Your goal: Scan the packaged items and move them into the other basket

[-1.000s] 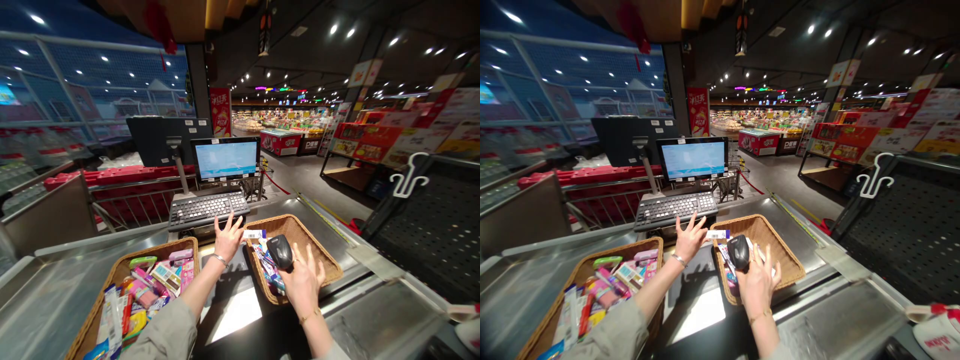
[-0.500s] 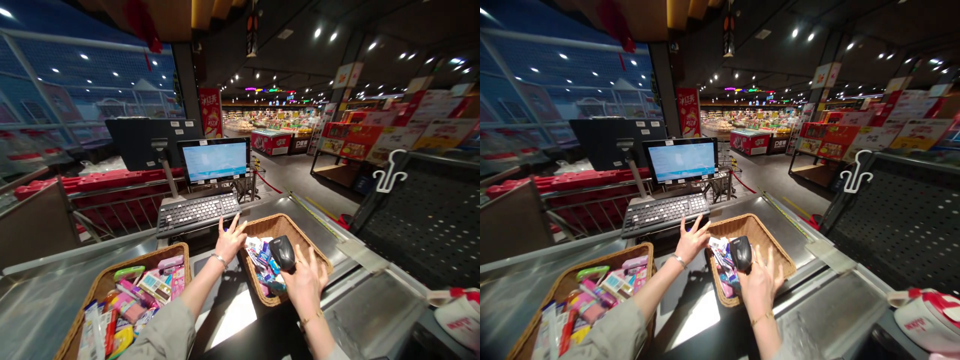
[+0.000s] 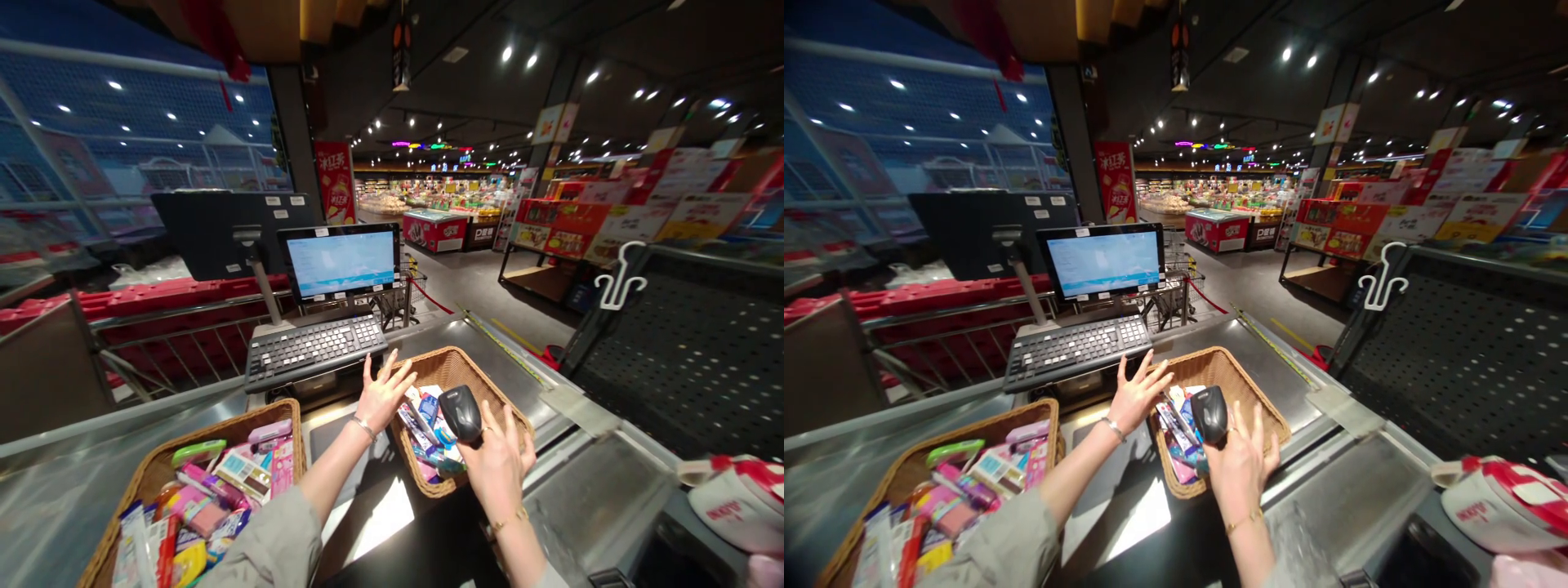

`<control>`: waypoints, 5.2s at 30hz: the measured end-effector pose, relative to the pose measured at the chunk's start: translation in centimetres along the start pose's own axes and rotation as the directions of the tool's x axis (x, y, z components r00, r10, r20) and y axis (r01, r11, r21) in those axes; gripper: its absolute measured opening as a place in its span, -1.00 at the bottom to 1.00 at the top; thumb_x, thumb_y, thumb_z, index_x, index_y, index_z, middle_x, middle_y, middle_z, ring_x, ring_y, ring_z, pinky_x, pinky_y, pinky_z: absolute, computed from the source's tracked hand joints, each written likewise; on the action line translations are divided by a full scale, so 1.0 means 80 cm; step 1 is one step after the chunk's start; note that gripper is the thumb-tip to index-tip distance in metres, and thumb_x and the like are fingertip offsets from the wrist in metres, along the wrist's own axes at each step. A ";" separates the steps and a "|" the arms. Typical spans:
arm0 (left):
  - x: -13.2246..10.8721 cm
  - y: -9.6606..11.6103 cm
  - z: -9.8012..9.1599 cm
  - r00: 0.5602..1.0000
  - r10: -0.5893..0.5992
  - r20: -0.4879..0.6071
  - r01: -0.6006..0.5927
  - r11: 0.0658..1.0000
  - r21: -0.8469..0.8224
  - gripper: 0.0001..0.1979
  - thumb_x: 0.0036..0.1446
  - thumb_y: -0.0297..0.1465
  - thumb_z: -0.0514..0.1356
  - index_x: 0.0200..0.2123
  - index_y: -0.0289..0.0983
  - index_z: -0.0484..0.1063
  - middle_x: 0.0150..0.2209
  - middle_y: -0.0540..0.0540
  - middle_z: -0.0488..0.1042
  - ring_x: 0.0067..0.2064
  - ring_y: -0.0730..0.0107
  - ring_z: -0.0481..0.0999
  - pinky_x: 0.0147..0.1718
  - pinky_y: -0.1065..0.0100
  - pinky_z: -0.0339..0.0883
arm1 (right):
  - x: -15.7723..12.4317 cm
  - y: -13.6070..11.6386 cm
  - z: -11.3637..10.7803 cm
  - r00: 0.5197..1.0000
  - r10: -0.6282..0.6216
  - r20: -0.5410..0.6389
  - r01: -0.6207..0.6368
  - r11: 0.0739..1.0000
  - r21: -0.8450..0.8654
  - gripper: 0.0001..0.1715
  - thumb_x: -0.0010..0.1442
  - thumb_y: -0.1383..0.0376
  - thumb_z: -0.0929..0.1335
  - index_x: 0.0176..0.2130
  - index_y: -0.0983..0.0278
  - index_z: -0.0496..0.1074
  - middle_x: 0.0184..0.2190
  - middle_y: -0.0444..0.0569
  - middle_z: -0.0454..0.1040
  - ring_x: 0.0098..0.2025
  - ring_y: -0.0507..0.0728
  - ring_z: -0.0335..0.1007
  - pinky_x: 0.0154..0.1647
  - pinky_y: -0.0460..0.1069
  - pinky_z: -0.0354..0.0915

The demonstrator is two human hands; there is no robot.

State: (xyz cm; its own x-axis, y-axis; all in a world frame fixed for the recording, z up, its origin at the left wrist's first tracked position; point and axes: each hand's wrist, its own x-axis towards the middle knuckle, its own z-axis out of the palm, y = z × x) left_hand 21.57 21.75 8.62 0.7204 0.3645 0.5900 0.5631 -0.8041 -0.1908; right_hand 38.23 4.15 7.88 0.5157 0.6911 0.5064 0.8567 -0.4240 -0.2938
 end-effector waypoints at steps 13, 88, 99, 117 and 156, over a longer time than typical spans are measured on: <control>-0.046 -0.025 -0.040 0.986 -0.169 0.004 0.169 0.986 0.009 -0.63 0.26 -0.25 0.09 0.12 -0.07 0.35 0.24 -0.12 0.32 0.39 0.08 -0.01 0.25 -0.32 -0.66 | 0.000 -0.041 0.002 0.994 -0.084 0.070 0.080 0.995 0.066 -0.51 0.14 0.11 0.26 0.00 0.25 0.45 0.12 0.05 0.43 0.34 0.27 -0.05 0.26 0.28 -0.20; -0.457 -0.158 -0.255 0.708 -0.602 0.371 0.483 0.795 0.367 -0.66 0.19 -0.48 0.13 -0.04 0.01 0.45 0.19 0.02 0.40 0.35 0.17 0.12 0.26 -0.31 -0.63 | -0.063 -0.228 0.040 0.782 -0.599 0.173 0.492 0.763 0.419 -0.70 0.06 0.16 0.27 -0.27 0.19 0.51 0.09 -0.05 0.46 0.32 0.28 0.02 0.25 0.29 -0.21; -0.459 -0.184 -0.242 0.673 -0.635 0.381 0.575 0.772 0.271 -0.73 0.08 -0.30 0.29 -0.11 0.00 0.44 0.17 0.02 0.43 0.33 0.05 0.14 0.24 -0.33 -0.60 | -0.062 -0.224 0.046 0.795 -0.583 0.171 0.483 0.777 0.403 -0.69 0.07 0.15 0.25 -0.27 0.18 0.51 0.08 -0.04 0.47 0.31 0.30 0.05 0.23 0.30 -0.18; -0.450 -0.211 -0.223 0.718 -0.562 0.411 0.534 0.823 0.193 -0.83 0.20 -0.21 0.18 -0.15 0.02 0.50 -0.08 0.02 0.61 0.26 0.15 0.29 0.22 -0.25 -0.74 | -0.062 -0.220 0.044 0.807 -0.579 0.113 0.494 0.768 0.407 -0.71 0.06 0.17 0.27 -0.26 0.19 0.51 0.05 -0.06 0.49 0.28 0.30 0.08 0.23 0.29 -0.19; -0.358 -0.134 -0.201 0.808 -0.587 0.061 0.548 0.785 0.289 -0.75 0.27 -0.25 0.11 0.00 0.02 0.42 -0.15 0.01 0.62 0.22 0.15 0.35 0.25 -0.29 -0.70 | -0.056 -0.198 0.023 0.827 -0.546 0.135 0.470 0.802 0.368 -0.66 0.08 0.19 0.27 -0.17 0.20 0.49 0.08 -0.01 0.46 0.31 0.31 0.03 0.26 0.32 -0.17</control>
State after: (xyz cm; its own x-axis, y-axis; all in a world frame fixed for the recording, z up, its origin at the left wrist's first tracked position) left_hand -11.62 12.38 6.35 0.2759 0.7945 0.5409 0.9540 -0.2951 -0.0531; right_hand 22.33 8.86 8.75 -0.0400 0.8818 0.4700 0.9341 0.2001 -0.2958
